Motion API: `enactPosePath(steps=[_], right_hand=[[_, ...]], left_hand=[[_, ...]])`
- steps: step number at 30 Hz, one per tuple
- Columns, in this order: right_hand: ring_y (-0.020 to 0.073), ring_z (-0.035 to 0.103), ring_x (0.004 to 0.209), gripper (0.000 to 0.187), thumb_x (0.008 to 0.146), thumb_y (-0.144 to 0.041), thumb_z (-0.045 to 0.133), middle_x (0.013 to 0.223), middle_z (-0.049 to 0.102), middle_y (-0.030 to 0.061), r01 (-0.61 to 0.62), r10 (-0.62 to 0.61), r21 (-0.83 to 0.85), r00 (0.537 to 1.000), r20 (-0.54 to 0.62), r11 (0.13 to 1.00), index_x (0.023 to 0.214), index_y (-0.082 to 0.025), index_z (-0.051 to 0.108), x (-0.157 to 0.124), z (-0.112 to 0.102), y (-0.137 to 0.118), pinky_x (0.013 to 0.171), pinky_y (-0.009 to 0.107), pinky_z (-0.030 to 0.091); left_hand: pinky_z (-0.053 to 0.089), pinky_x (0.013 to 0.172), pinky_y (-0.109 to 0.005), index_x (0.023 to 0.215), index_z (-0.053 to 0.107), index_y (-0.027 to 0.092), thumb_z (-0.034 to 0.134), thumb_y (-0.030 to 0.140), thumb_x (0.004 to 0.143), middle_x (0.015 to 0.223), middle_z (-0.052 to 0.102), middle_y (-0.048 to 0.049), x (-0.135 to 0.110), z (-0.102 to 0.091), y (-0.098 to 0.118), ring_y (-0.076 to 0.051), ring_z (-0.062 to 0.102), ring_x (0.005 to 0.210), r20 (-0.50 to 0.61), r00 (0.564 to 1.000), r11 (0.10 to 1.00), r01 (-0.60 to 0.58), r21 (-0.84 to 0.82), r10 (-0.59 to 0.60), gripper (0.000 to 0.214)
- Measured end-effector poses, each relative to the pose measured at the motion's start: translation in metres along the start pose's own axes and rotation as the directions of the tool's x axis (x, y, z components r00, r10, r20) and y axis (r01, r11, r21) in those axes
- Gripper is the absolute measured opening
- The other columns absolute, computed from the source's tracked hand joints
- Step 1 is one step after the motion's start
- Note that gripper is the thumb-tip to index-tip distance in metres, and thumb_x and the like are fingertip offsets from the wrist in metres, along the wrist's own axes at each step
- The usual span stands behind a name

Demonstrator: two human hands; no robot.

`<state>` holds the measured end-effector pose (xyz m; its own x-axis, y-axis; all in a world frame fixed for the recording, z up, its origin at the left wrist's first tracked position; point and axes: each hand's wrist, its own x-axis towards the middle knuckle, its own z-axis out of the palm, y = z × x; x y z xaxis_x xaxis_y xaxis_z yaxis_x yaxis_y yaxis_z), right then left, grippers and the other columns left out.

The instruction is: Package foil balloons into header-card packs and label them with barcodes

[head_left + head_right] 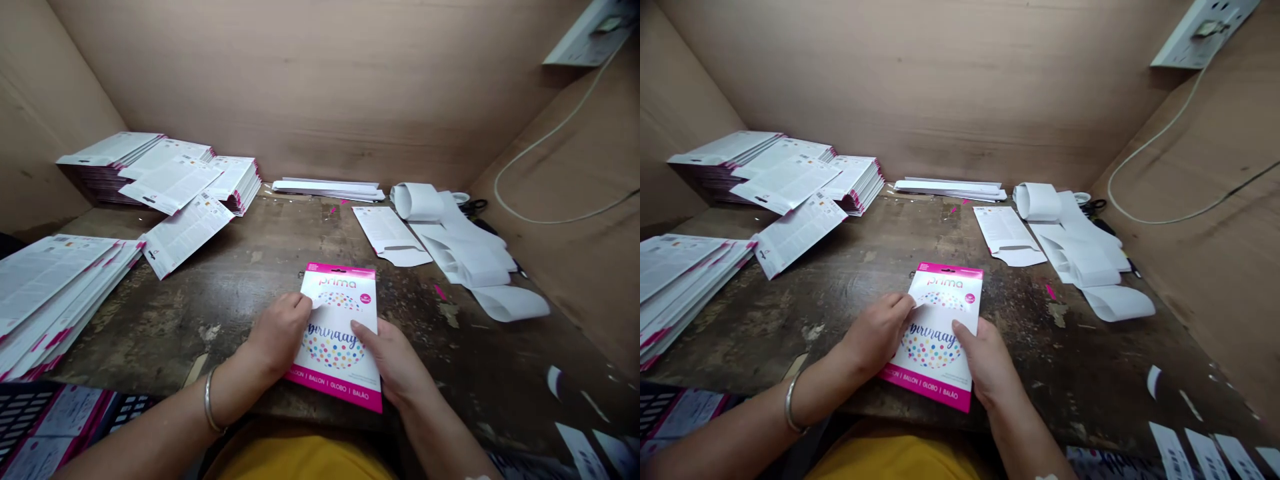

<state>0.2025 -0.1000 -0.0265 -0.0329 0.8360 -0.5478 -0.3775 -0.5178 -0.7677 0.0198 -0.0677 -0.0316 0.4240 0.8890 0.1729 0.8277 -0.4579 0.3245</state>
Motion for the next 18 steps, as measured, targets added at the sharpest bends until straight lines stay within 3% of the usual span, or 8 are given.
enactPosePath(steps=[2,4,5,7,9,10,13,18], right_hand=[[0.0338,0.068,0.086,0.045,0.071,-0.037,0.07,0.092,0.072,0.0147,0.057,-0.053,-0.157,0.998,0.032,0.986,0.106,-0.013,0.057,-0.002,-0.004,-0.001,0.078,0.051,0.054],[0.035,0.066,0.092,0.053,0.076,-0.042,0.063,0.103,0.069,0.0187,0.177,-0.214,-0.459,0.976,-0.029,0.871,0.116,-0.01,0.053,-0.009,-0.011,-0.005,0.08,0.053,0.053],[0.0362,0.064,0.098,0.057,0.079,-0.043,0.058,0.111,0.065,0.0213,0.232,-0.354,-0.644,0.933,-0.064,0.729,0.123,-0.008,0.05,-0.013,-0.014,-0.006,0.083,0.055,0.051],[0.0374,0.052,0.117,0.057,0.084,-0.04,0.051,0.129,0.054,0.0227,0.277,-0.61,-0.913,0.792,0.04,0.301,0.131,-0.008,0.046,-0.021,-0.019,-0.008,0.094,0.058,0.043],[0.0341,0.033,0.133,0.05,0.088,-0.034,0.047,0.141,0.044,0.0147,0.337,-0.595,-0.936,0.735,0.326,-0.098,0.133,-0.013,0.048,-0.028,-0.02,-0.006,0.106,0.057,0.031],[0.0318,0.027,0.137,0.048,0.089,-0.032,0.046,0.144,0.041,0.0101,0.391,-0.505,-0.894,0.739,0.446,-0.219,0.134,-0.016,0.049,-0.03,-0.019,-0.004,0.109,0.056,0.026],[0.0296,0.022,0.139,0.051,0.091,-0.034,0.047,0.146,0.038,0.006,0.453,-0.307,-0.824,0.775,0.553,-0.34,0.139,-0.017,0.042,-0.03,-0.012,0.005,0.112,0.057,0.018],[0.0291,0.018,0.14,0.059,0.092,-0.04,0.044,0.15,0.03,0.0092,0.503,-0.275,-0.799,0.758,0.591,-0.331,0.143,-0.012,0.034,-0.022,0.013,0.012,0.115,0.053,0.011]], left_hand=[[0.046,0.067,-0.03,0.079,0.057,0.016,0.049,0.01,0.087,0.083,0.061,-0.0068,0.001,0.001,0.001,-0.02,0.056,0.074,0.029,0.999,0.998,-0.041,0.05,0.039,0.012],[0.046,0.066,-0.03,0.078,0.056,0.016,0.051,0.009,0.085,0.082,0.061,-0.0065,0.002,0.0,0.001,-0.02,0.056,0.073,0.042,0.997,0.995,-0.07,0.075,0.067,0.011],[0.046,0.066,-0.031,0.078,0.056,0.016,0.052,0.009,0.085,0.082,0.061,-0.0066,0.002,0.0,0.001,-0.02,0.056,0.073,0.044,0.996,0.993,-0.081,0.085,0.077,0.011],[0.046,0.066,-0.031,0.078,0.056,0.015,0.052,0.009,0.085,0.082,0.06,-0.0067,0.002,0.0,0.001,-0.021,0.055,0.074,0.037,0.995,0.991,-0.092,0.101,0.089,0.011],[0.046,0.066,-0.032,0.078,0.057,0.015,0.051,0.009,0.086,0.081,0.06,-0.0068,0.001,0.001,0.001,-0.021,0.055,0.073,0.022,0.996,0.989,-0.087,0.116,0.085,0.011],[0.046,0.067,-0.032,0.078,0.057,0.015,0.051,0.01,0.086,0.08,0.06,-0.0068,0.0,0.001,0.001,-0.021,0.055,0.073,0.011,0.997,0.989,-0.081,0.121,0.08,0.011],[0.046,0.07,-0.034,0.081,0.059,0.015,0.048,0.014,0.089,0.08,0.06,-0.0072,0.0,0.003,0.001,-0.022,0.055,0.077,-0.049,0.996,0.993,-0.07,0.096,0.075,0.013],[0.046,0.071,-0.034,0.08,0.061,0.014,0.045,0.016,0.091,0.078,0.06,-0.0074,0.0,0.008,-0.001,-0.022,0.054,0.076,-0.141,0.987,0.996,-0.072,0.062,0.08,0.02]])
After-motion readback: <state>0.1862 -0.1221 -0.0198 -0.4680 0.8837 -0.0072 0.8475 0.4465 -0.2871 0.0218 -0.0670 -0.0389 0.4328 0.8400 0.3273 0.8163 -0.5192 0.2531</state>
